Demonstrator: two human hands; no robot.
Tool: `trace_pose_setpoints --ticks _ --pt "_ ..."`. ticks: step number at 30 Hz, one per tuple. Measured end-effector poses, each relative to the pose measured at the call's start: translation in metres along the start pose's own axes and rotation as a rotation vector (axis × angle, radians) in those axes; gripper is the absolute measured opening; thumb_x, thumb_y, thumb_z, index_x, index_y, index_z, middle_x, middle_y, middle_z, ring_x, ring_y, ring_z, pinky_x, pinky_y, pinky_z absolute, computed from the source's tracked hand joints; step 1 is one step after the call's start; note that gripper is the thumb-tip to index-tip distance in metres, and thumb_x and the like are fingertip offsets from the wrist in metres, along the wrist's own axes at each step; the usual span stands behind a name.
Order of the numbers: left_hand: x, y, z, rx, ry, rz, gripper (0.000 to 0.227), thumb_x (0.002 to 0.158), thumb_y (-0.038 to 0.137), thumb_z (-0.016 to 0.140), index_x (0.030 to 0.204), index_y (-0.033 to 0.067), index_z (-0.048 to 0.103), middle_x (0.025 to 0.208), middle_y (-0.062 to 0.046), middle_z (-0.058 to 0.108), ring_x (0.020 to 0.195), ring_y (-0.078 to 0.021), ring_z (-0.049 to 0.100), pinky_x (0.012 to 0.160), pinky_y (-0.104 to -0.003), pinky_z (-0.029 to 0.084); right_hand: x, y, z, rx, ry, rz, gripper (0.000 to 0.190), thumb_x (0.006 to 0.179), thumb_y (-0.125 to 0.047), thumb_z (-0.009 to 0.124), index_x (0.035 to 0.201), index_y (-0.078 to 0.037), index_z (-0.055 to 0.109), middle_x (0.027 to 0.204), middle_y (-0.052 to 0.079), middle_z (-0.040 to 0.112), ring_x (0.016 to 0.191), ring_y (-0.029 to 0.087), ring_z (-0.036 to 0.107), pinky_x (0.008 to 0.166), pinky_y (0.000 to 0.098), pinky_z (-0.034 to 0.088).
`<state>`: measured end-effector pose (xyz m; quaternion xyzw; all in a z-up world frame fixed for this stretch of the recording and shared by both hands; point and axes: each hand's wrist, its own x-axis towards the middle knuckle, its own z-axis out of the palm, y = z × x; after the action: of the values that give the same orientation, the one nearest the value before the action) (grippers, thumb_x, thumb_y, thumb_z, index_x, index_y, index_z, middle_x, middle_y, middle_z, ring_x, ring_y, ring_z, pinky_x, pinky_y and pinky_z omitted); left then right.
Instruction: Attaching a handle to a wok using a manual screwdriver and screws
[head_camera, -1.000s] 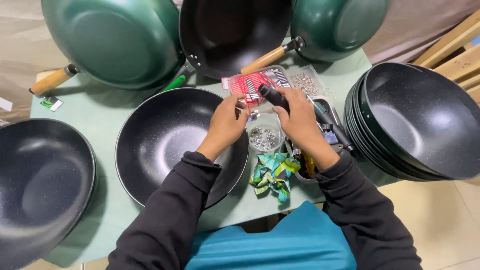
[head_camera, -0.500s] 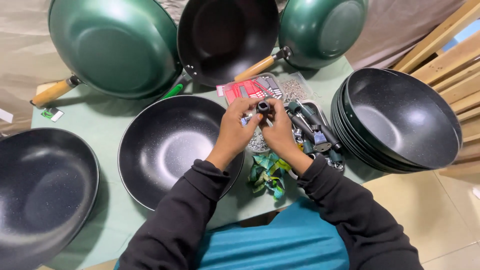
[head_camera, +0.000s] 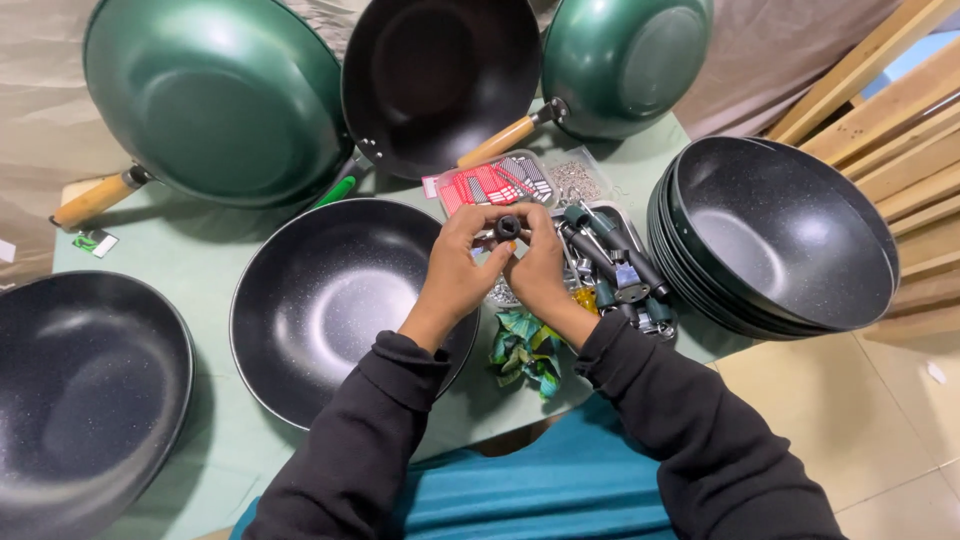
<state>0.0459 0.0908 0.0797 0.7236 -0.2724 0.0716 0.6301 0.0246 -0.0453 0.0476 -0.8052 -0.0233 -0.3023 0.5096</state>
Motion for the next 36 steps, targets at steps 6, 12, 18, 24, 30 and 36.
trace_pose_setpoints --ticks 6,12,18,24,30,36 --pt "0.002 -0.007 -0.003 0.051 -0.058 0.022 0.039 0.084 0.006 0.079 0.121 0.0154 0.075 0.106 -0.010 0.066 0.103 -0.0325 0.068 0.083 -0.037 0.062 -0.007 0.009 -0.002 -0.074 -0.024 -0.061 0.036 0.078 -0.003 0.084 0.110 -0.007 0.068 0.104 0.011 0.061 0.102 0.037 0.068 0.090 0.0441 0.059" --pt "0.005 -0.012 -0.011 0.043 -0.105 0.031 0.041 0.084 0.008 0.079 0.123 0.0210 0.075 0.108 -0.008 0.068 0.106 -0.0302 0.067 0.087 -0.036 0.059 0.000 0.010 -0.012 -0.166 -0.060 -0.233 0.027 0.082 -0.011 0.083 0.107 -0.011 0.072 0.106 0.009 0.066 0.103 0.034 0.067 0.093 0.0427 0.055" --pt "0.004 -0.033 -0.013 0.248 -0.011 -0.041 0.037 0.092 0.015 0.071 0.130 0.0190 0.069 0.111 -0.007 0.068 0.106 -0.0291 0.066 0.094 -0.043 0.055 0.005 0.051 -0.022 -0.223 -0.008 -0.102 0.022 0.093 -0.022 0.072 0.106 -0.007 0.062 0.093 0.017 0.059 0.092 0.040 0.063 0.082 0.0467 0.051" --pt "-0.012 -0.091 -0.003 0.710 -0.255 -0.215 0.056 0.094 0.028 0.069 0.146 0.0174 0.053 0.135 -0.010 0.061 0.138 -0.0296 0.045 0.118 -0.060 0.023 -0.001 0.072 -0.013 -0.328 -0.157 0.306 0.022 0.077 -0.027 0.076 0.096 -0.017 0.071 0.090 0.009 0.067 0.092 0.035 0.069 0.084 0.0456 0.054" --pt "-0.014 -0.071 -0.007 0.868 -0.374 -0.157 0.063 0.088 0.029 0.074 0.145 0.0116 0.052 0.128 -0.010 0.061 0.134 -0.0281 0.043 0.116 -0.062 0.024 -0.001 0.055 0.004 0.151 -0.238 0.746 0.052 0.085 -0.015 0.080 0.130 0.003 0.063 0.116 0.028 0.069 0.059 0.031 0.074 0.032 0.0308 0.057" --pt "-0.011 -0.068 -0.009 0.796 -0.424 -0.181 0.050 0.084 0.025 0.076 0.132 0.0198 0.061 0.102 0.002 0.065 0.121 -0.0222 0.047 0.114 -0.058 0.027 -0.002 0.062 0.006 0.121 -0.374 0.729 0.048 0.076 -0.011 0.084 0.122 -0.004 0.072 0.097 0.025 0.075 0.048 0.027 0.070 0.031 0.0300 0.056"
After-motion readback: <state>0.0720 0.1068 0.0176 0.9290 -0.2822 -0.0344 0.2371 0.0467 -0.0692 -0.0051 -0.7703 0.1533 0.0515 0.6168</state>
